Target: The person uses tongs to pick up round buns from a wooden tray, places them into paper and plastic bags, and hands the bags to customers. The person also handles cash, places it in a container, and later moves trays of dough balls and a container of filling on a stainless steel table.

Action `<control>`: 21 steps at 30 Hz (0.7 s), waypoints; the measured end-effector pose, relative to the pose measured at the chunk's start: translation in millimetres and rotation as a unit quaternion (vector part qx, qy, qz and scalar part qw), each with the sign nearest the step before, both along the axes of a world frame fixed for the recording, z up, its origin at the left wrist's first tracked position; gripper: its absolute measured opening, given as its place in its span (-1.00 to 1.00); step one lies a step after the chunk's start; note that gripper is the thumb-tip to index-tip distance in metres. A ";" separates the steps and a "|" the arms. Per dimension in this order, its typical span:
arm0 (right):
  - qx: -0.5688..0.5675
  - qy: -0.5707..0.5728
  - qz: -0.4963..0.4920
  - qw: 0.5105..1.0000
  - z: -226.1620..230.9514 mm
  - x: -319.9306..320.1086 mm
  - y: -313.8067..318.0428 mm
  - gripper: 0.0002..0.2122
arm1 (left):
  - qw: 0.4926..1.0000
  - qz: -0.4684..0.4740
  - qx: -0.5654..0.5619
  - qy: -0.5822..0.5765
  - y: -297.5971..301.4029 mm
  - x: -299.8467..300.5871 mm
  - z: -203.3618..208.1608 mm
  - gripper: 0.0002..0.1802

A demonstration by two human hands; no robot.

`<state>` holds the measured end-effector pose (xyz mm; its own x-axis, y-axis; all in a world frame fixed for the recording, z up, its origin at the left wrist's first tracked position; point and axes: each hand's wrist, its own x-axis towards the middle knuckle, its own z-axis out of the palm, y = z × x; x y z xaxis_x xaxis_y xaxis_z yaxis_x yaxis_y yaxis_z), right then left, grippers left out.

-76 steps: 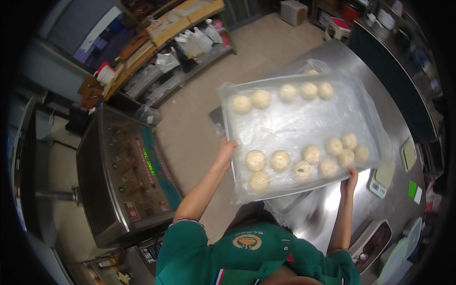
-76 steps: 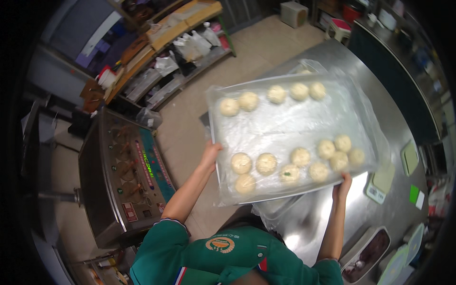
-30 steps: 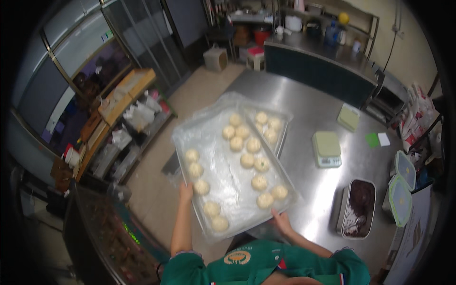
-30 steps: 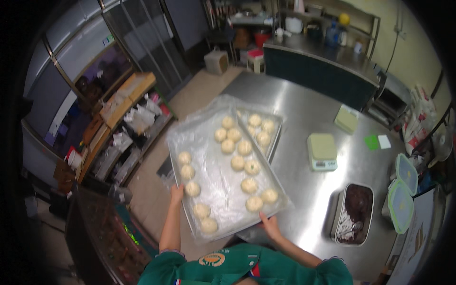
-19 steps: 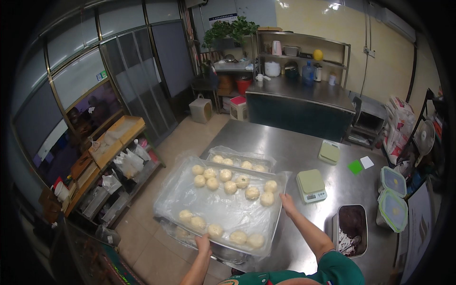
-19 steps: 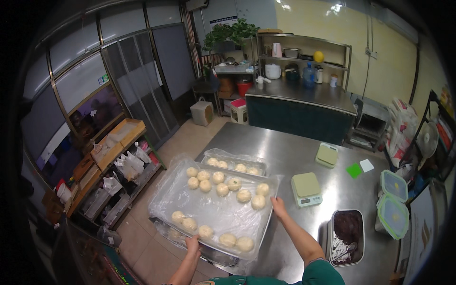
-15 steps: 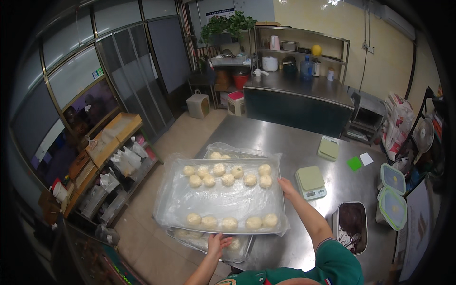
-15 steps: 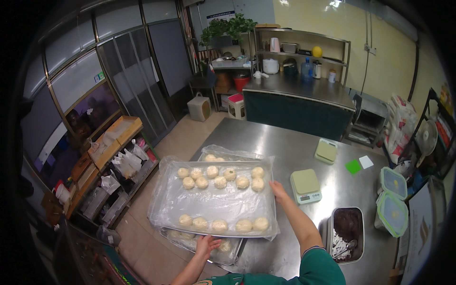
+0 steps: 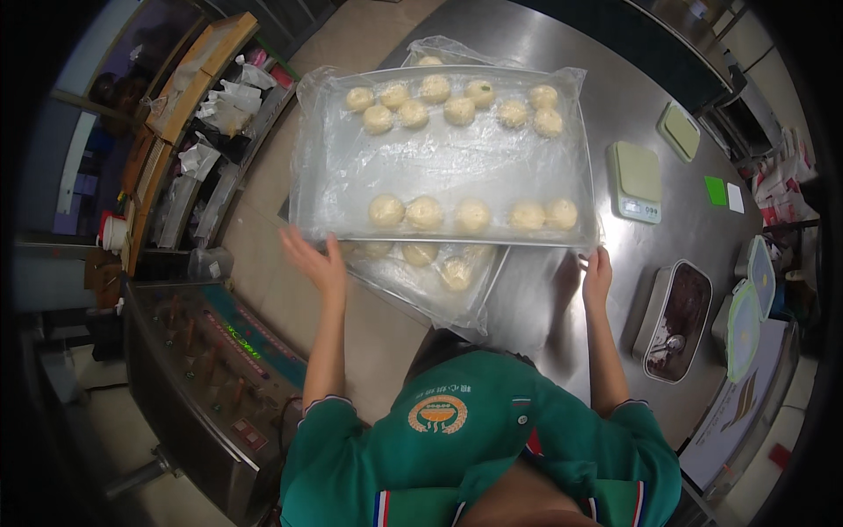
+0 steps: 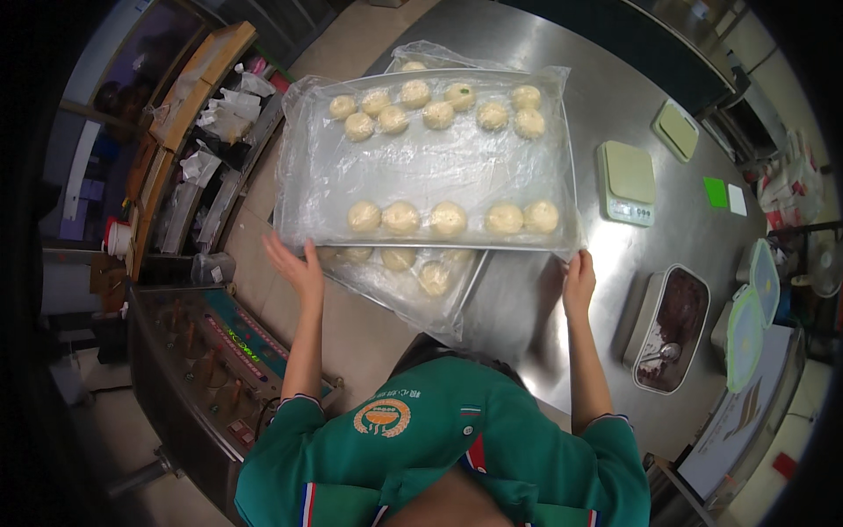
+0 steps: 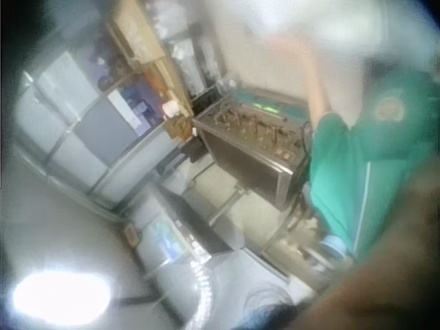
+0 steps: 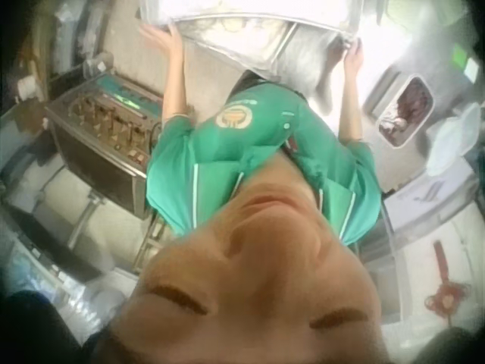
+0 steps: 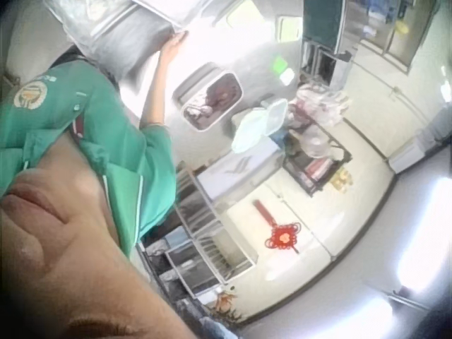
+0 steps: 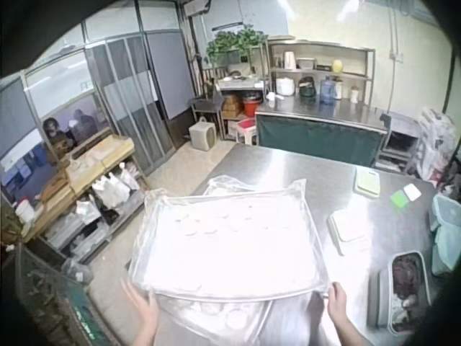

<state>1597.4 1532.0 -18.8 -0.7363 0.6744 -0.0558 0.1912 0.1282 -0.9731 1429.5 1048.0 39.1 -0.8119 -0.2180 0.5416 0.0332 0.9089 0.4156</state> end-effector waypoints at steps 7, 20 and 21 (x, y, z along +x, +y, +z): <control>-0.396 0.061 0.024 0.916 13.2 -34.9 -60.1 -0.53 | 0.831 0.025 0.546 -0.104 -63.6 -53.4 -43.1 -0.57; -0.363 0.049 0.018 0.930 11.2 -77.4 -46.9 -0.65 | 0.984 -0.037 0.124 -0.126 -68.9 -76.8 -30.2 -0.65; -0.350 0.020 -0.007 0.937 12.2 -86.0 -38.1 -0.66 | 0.979 -0.061 0.132 -0.141 -66.3 -75.6 -27.8 -0.64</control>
<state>1511.4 1493.9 -6.6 -0.7394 0.4922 -0.4594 0.1490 -0.5458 -0.8246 1353.9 981.7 11.4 -0.9499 -0.2118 0.2300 -0.0148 0.7653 0.6435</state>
